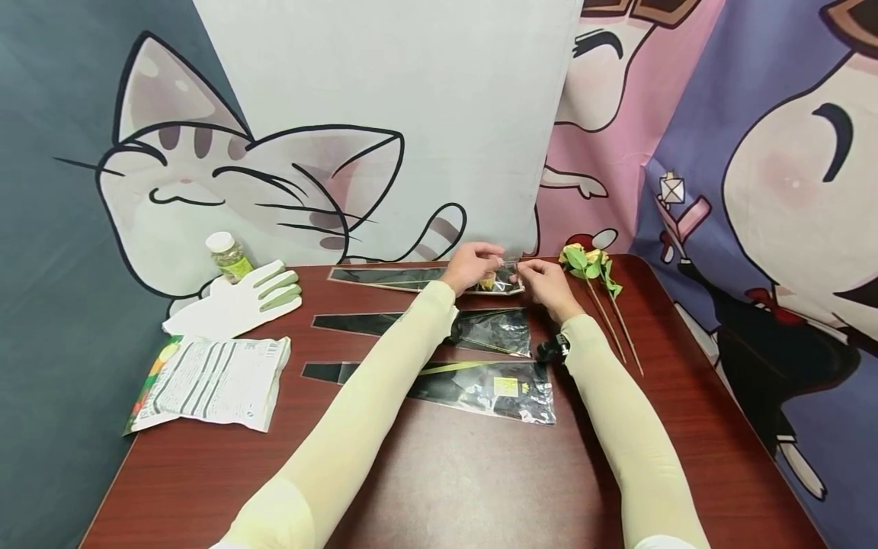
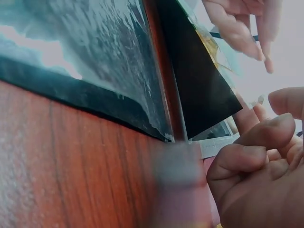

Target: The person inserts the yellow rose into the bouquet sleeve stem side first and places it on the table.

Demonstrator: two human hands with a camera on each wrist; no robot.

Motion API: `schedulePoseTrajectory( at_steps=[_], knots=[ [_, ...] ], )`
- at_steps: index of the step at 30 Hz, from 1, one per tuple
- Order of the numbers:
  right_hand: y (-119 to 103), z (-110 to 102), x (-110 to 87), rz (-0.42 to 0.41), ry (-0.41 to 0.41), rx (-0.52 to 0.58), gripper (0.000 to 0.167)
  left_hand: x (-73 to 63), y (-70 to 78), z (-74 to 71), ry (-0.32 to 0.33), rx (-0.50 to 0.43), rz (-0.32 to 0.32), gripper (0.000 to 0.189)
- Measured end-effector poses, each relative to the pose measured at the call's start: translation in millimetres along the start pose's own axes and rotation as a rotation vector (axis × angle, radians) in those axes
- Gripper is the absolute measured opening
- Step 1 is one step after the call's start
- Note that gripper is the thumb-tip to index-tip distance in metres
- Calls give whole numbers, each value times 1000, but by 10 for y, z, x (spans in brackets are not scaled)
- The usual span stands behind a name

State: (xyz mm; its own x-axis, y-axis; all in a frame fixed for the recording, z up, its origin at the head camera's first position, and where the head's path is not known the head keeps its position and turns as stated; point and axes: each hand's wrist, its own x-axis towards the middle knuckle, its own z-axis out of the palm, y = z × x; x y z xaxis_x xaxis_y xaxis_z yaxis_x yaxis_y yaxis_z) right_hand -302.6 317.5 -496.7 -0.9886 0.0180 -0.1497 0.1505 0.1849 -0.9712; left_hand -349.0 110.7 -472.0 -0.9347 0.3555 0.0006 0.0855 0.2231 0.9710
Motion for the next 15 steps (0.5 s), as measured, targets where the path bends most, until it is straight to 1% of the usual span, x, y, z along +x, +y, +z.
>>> schedulePoseTrajectory(
  at_steps=[4, 5, 9, 12, 15],
  knots=[
    [12, -2, 27, 22, 26, -23, 48, 17, -58, -184, 19, 192, 27, 30],
    [10, 1, 30, 28, 36, -23, 48, 18, -72, -230, 21, 226, 29, 30],
    [18, 7, 37, 34, 51, -59, 51, -30, -123, -413, 13, 280, 9, 34],
    [24, 23, 41, 29, 56, -99, 55, -81, -165, -530, -6, 311, -30, 39],
    [24, 50, 45, 28, 62, -105, 57, -129, -208, -628, -18, 381, -68, 45]
  ],
)
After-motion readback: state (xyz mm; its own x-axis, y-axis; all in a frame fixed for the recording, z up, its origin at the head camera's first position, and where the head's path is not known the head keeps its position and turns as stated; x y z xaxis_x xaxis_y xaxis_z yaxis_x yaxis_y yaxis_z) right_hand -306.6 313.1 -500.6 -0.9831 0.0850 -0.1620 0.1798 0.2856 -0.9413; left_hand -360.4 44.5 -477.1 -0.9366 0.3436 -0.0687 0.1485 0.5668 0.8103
